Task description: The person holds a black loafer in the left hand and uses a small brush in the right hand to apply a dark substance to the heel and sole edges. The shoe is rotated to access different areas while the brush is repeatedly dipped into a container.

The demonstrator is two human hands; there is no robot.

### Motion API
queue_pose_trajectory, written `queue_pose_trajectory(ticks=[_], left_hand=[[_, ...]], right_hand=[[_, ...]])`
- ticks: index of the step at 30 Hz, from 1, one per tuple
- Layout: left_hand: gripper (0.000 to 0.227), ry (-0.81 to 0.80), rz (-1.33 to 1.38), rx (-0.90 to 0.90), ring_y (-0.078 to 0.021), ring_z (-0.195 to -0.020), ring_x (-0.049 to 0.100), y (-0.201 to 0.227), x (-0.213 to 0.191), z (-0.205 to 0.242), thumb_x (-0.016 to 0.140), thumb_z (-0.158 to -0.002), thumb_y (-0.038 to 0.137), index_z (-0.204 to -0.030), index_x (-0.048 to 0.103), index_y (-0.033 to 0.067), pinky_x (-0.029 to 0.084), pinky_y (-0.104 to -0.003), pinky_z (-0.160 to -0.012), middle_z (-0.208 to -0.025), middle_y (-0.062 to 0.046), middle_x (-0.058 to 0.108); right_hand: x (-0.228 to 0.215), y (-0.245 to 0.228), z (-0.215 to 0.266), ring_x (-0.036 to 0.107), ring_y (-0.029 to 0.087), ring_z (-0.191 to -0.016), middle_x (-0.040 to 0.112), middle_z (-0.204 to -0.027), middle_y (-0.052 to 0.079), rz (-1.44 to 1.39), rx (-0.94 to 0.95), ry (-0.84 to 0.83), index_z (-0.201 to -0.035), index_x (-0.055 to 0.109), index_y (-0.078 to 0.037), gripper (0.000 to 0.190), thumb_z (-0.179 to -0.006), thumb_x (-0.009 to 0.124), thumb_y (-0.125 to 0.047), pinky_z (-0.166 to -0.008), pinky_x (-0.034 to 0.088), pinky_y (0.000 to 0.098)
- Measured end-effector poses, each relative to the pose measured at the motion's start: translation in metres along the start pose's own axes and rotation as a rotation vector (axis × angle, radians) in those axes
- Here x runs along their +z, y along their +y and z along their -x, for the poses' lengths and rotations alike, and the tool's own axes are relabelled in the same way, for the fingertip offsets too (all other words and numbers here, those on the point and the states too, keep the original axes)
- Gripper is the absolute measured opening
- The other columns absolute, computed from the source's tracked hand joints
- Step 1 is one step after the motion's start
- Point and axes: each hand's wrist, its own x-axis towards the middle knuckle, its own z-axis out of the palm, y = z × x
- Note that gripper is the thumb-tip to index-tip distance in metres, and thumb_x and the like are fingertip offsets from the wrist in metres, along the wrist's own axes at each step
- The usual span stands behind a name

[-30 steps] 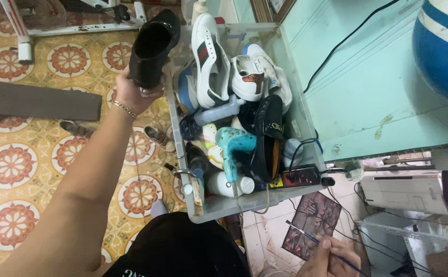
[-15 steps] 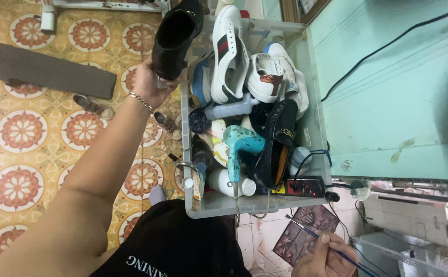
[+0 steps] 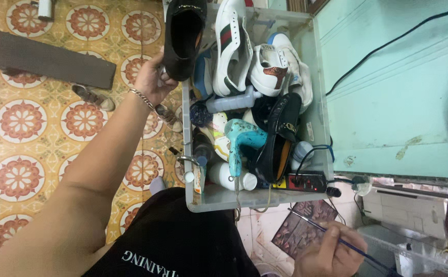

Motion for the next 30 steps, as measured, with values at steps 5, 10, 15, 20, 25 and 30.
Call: queue_pose_trajectory(ticks=[5, 10, 15, 20, 25, 30], left_hand=[[0.020, -0.023, -0.078, -0.022, -0.0047, -0.051, 0.028, -0.002, -0.016, -0.015, 0.069, -0.099, 0.037, -0.088, 0.058, 0.0238, 0.026, -0.019, -0.050, -0.068, 0.009, 0.046], [0.020, -0.090, -0.154, -0.045, -0.0068, -0.051, 0.030, 0.001, -0.014, 0.003, 0.067, -0.100, 0.029, -0.085, 0.053, 0.0244, 0.022, -0.022, -0.050, -0.067, 0.008, 0.043], [0.021, 0.015, -0.178, -0.011, -0.0100, -0.047, 0.038, -0.001, -0.022, 0.008, 0.070, -0.093, 0.045, -0.092, 0.068, 0.0236, 0.028, -0.025, -0.050, -0.081, 0.006, 0.062], [0.029, 0.142, -0.248, 0.051, -0.0063, -0.044, 0.031, -0.005, -0.003, 0.051, 0.068, -0.088, 0.047, -0.099, 0.072, 0.0211, 0.024, -0.020, -0.046, -0.086, 0.002, 0.065], [0.038, 0.360, -0.467, 0.115, -0.0059, -0.047, 0.031, -0.024, 0.008, 0.109, 0.058, -0.095, 0.030, -0.122, 0.077, 0.0111, 0.027, -0.017, -0.043, -0.088, 0.000, 0.065], [0.032, 0.206, -0.896, 0.539, -0.0048, -0.055, 0.046, -0.037, -0.011, 0.156, 0.063, -0.106, 0.039, -0.113, 0.080, 0.0130, 0.036, -0.021, -0.048, -0.087, 0.000, 0.073]], right_hand=[[0.010, -0.026, 0.001, 0.059, 0.032, -0.072, 0.052, -0.082, 0.023, -0.059, -0.070, -0.122, -0.117, 0.052, 0.001, 0.012, -0.109, 0.051, -0.007, -0.075, 0.060, 0.0450], [0.029, -0.045, -0.006, 0.062, 0.028, -0.077, 0.063, -0.081, 0.019, 0.196, -0.250, -0.253, -0.100, 0.051, 0.000, 0.028, -0.114, 0.047, -0.023, -0.085, 0.050, 0.0401], [0.056, -0.039, -0.021, 0.069, 0.030, -0.102, 0.074, -0.109, 0.013, 0.551, -0.271, -0.651, -0.113, 0.073, -0.001, 0.016, -0.100, 0.064, 0.001, -0.097, 0.051, 0.0383], [0.091, -0.021, -0.029, 0.067, 0.029, -0.093, 0.071, -0.097, 0.011, 0.718, -0.073, -0.854, -0.107, 0.074, -0.002, 0.023, -0.098, 0.071, -0.023, -0.084, 0.050, 0.0391], [0.117, -0.003, -0.038, 0.071, 0.038, -0.091, 0.080, -0.099, 0.012, 0.937, 0.264, -1.094, -0.105, 0.081, -0.011, 0.024, -0.093, 0.073, -0.030, -0.076, 0.051, 0.0464], [0.121, -0.003, -0.050, 0.075, 0.023, -0.088, 0.081, -0.097, 0.001, 0.935, 0.341, -1.041, -0.095, 0.078, -0.010, 0.018, -0.089, 0.078, -0.027, -0.079, 0.054, 0.0369]])
